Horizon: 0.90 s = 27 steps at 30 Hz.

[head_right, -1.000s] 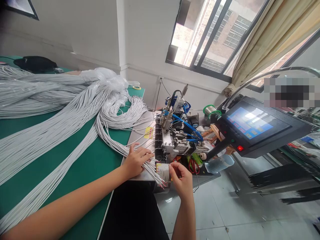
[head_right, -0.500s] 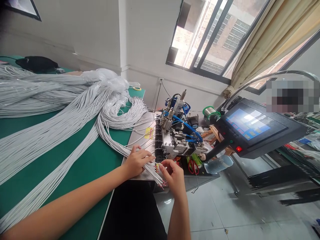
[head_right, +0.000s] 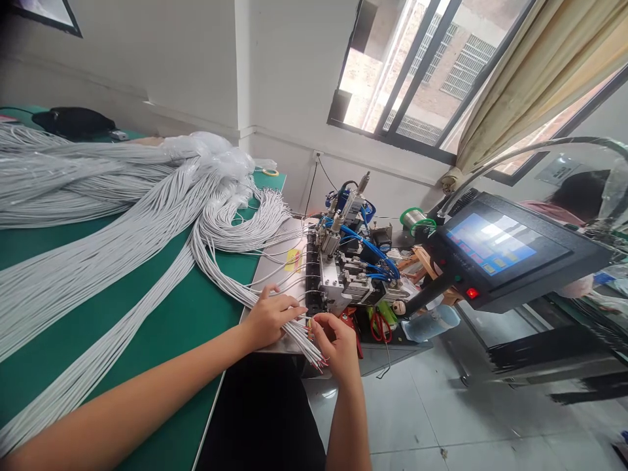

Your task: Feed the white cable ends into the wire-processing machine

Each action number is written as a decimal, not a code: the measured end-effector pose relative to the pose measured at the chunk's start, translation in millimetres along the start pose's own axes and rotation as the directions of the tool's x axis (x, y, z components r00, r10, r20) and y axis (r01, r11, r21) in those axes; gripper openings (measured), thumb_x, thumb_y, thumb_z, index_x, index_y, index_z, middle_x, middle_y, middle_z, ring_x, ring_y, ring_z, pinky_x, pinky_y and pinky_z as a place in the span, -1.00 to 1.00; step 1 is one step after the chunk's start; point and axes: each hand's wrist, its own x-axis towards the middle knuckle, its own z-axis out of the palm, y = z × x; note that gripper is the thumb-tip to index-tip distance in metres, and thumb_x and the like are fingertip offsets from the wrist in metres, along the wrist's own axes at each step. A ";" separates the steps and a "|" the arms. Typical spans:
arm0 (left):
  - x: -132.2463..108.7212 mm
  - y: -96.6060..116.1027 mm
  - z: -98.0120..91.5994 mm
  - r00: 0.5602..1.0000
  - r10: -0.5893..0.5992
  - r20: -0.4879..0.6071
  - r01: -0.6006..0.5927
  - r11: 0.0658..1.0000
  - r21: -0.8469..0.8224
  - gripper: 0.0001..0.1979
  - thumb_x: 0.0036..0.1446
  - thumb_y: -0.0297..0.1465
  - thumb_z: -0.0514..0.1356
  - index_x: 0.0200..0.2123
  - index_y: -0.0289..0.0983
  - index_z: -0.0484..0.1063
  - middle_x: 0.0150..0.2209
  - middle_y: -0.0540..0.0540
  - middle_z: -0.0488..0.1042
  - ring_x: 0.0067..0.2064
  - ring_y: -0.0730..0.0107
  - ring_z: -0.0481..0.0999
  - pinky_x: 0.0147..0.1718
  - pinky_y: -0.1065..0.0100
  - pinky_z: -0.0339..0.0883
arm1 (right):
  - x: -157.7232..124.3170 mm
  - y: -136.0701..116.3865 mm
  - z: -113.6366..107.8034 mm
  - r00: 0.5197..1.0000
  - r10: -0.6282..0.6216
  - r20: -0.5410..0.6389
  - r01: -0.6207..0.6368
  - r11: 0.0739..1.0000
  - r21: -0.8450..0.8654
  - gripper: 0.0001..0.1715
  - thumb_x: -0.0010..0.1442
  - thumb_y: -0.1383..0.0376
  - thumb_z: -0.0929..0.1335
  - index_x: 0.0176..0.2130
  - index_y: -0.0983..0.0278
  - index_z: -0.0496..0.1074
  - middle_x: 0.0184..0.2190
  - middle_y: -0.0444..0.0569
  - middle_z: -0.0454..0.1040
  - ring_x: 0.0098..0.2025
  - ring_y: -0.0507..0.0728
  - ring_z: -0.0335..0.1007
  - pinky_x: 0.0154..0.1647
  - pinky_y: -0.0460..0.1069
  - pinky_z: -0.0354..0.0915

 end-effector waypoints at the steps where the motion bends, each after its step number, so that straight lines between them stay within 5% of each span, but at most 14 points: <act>1: 0.1 0.1 -0.1 1.000 0.001 -0.002 -0.001 1.000 -0.005 -0.62 -0.01 -0.57 0.10 -0.09 -0.19 0.42 -0.20 -0.04 0.53 -0.21 0.36 0.48 -0.03 0.12 -0.07 | 0.1 0.5 0.1 1.000 0.002 -0.002 -0.002 1.000 0.001 -0.71 0.20 0.11 0.34 -0.28 0.29 0.48 -0.46 -0.06 0.50 -0.44 0.09 0.39 -0.42 -0.09 0.28; 22: 1.0 -1.1 -0.2 0.992 -0.002 0.123 0.003 1.000 -0.008 -0.62 -0.07 -0.57 0.14 -0.14 -0.18 0.41 -0.26 0.01 0.51 -0.25 0.37 0.47 0.01 0.13 -0.08 | 0.7 0.4 1.0 0.999 -0.035 -0.024 0.033 0.998 -0.057 -0.72 0.20 0.14 0.33 -0.33 0.29 0.50 -0.48 -0.08 0.51 -0.46 0.07 0.39 -0.43 -0.10 0.27; 27: 2.0 1.9 -2.1 0.998 -0.036 0.043 0.035 0.999 0.021 -0.67 0.02 -0.54 0.13 -0.12 -0.18 0.42 -0.29 0.01 0.52 -0.25 0.37 0.47 0.02 0.10 -0.07 | 1.0 4.8 4.3 0.990 -0.078 -0.120 0.071 0.996 -0.055 -0.75 0.17 0.15 0.35 -0.35 0.28 0.52 -0.45 -0.06 0.52 -0.45 0.08 0.39 -0.42 -0.09 0.27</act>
